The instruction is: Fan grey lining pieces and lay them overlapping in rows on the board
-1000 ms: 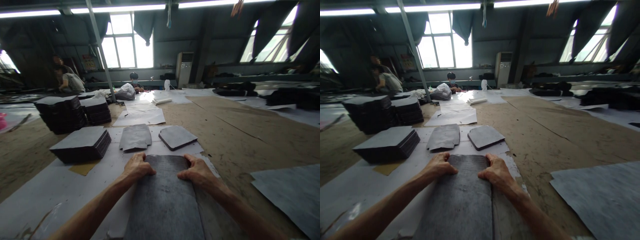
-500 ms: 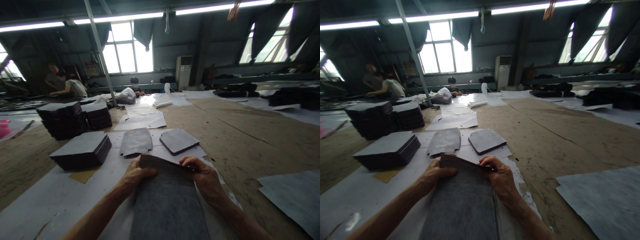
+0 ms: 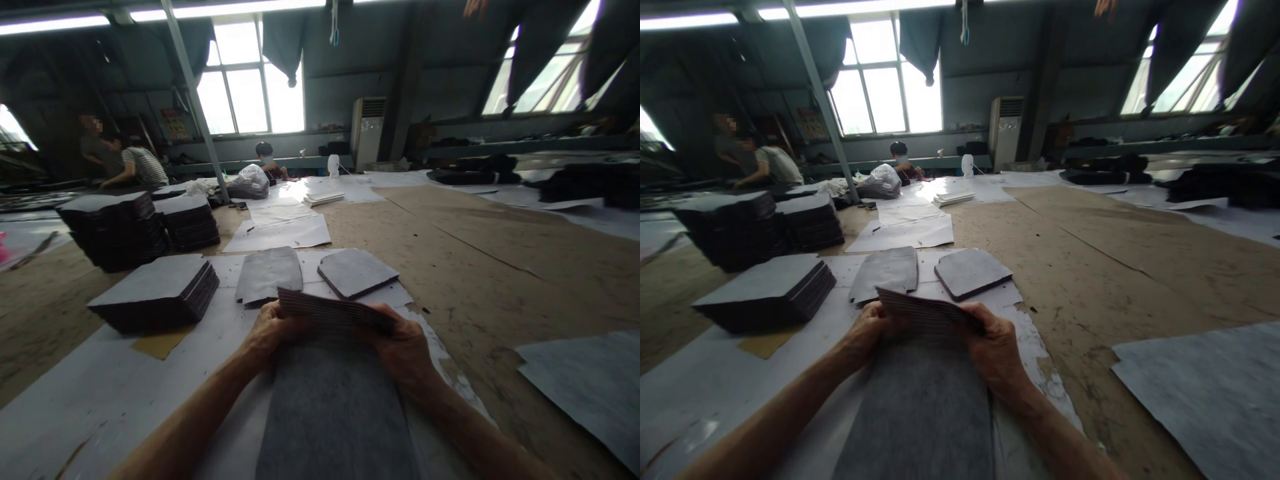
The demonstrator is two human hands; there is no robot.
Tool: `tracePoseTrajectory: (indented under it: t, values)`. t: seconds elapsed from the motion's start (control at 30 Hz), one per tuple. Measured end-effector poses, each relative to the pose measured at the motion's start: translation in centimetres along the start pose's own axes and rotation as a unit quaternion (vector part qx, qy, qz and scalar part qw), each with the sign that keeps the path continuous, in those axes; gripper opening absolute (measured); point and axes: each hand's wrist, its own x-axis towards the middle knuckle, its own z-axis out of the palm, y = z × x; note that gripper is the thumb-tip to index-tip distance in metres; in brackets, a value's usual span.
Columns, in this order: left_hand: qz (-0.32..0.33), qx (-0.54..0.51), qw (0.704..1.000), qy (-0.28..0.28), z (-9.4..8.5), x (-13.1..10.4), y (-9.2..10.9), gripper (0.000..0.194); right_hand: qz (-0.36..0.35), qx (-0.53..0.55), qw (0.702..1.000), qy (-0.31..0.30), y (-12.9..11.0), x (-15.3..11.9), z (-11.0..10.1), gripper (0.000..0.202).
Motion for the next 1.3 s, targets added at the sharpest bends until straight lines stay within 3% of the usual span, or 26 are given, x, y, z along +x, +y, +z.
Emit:
tracePoseTrajectory:
  t: [0.07,0.23,0.3,0.4,0.53,0.6,0.8,0.93,1.03,1.2,1.3]
  values:
    - [-0.012,0.014,1.0,-0.007,0.0,0.0,-0.4,0.025,0.0,-0.037,0.999,0.01,0.2,0.3,0.1,0.025]
    - [0.018,0.1,0.994,0.046,0.5,-0.2,-0.8,0.019,-0.002,-0.142,0.987,0.081,0.4,0.8,0.1,0.054]
    - [0.022,0.126,0.991,0.044,0.7,-0.2,-0.7,0.021,-0.03,-0.189,0.976,0.103,0.4,0.5,-0.1,0.053]
    - [0.025,0.162,0.985,0.048,0.5,-0.3,-0.5,0.028,-0.077,-0.245,0.965,0.057,0.2,-0.1,-0.5,0.045]
    - [0.056,0.25,0.956,0.142,0.1,-1.0,-0.1,0.049,-0.086,-0.305,0.948,-0.007,0.2,-0.6,-0.5,0.051]
    - [0.083,0.296,0.938,0.16,-0.1,-1.4,0.0,0.051,-0.086,-0.332,0.939,-0.017,0.1,-0.7,-0.3,0.054]
    - [0.092,0.364,0.924,0.072,-0.3,-1.1,-0.1,0.037,-0.069,-0.385,0.918,-0.065,-0.7,0.7,-0.4,0.059]
    - [0.078,0.364,0.927,0.051,-0.4,-0.4,0.0,0.042,-0.048,-0.391,0.912,-0.112,-1.5,2.3,-0.4,0.053]
    - [0.072,0.346,0.934,0.056,-0.4,-0.2,0.1,0.043,-0.054,-0.374,0.919,-0.11,-1.7,2.4,-0.1,0.038]
    - [0.057,0.265,0.959,0.078,-0.7,-0.4,0.2,0.059,-0.141,-0.291,0.942,-0.094,-1.2,0.5,0.3,0.015]
    - [0.023,0.164,0.985,0.042,-1.0,-0.9,0.6,0.053,-0.216,-0.183,0.957,-0.059,-1.0,-0.2,0.1,0.01]
